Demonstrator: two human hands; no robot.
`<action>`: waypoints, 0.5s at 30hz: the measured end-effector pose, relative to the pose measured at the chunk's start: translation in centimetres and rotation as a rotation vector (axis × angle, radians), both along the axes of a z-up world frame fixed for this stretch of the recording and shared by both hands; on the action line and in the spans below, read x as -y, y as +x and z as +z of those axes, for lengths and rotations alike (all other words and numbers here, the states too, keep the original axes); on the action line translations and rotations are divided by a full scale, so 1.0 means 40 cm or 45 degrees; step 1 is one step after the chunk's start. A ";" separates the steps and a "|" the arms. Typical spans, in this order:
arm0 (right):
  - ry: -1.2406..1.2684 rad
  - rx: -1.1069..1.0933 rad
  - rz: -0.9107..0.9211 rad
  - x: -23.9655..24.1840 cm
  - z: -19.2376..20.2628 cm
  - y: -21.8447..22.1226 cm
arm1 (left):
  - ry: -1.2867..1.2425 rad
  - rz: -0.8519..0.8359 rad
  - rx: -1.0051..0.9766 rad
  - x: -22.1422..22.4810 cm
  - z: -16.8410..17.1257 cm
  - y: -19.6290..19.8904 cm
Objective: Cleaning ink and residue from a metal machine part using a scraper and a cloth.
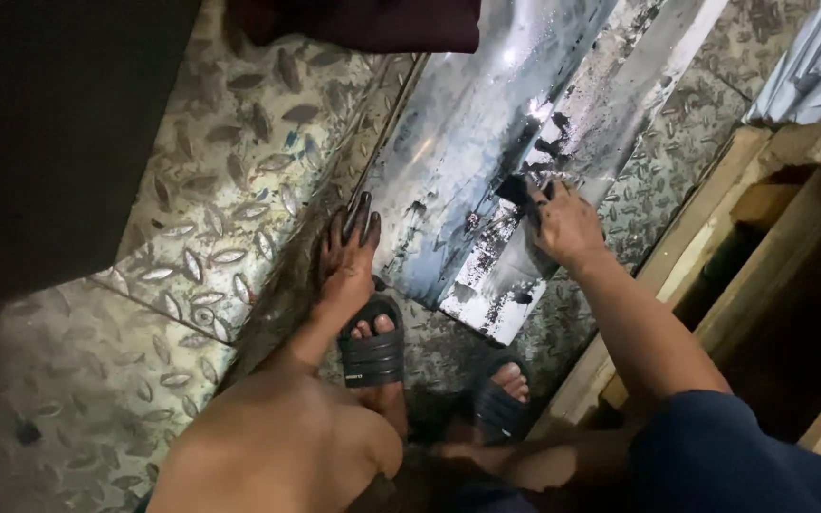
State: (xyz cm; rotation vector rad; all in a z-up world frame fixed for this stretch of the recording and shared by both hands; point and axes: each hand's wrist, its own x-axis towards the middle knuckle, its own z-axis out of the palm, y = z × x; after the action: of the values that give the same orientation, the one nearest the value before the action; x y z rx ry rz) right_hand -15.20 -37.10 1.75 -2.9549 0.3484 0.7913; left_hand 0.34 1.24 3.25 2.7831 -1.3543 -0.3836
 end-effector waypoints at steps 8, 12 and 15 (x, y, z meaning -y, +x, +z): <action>0.140 0.042 -0.049 -0.113 0.200 0.062 | -0.016 0.008 -0.012 -0.015 -0.083 -0.018; 0.398 0.007 -0.186 -0.157 0.028 0.020 | 0.052 0.090 -0.190 0.002 -0.084 -0.015; 0.269 0.158 0.039 -0.255 0.051 0.080 | 0.174 0.108 -0.271 -0.022 -0.109 -0.014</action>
State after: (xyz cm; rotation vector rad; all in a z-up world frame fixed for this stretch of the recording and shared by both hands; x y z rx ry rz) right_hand -11.98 -26.90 3.79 -2.7994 0.1983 0.6027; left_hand -0.24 2.12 -1.11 2.7939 -1.2023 -0.7708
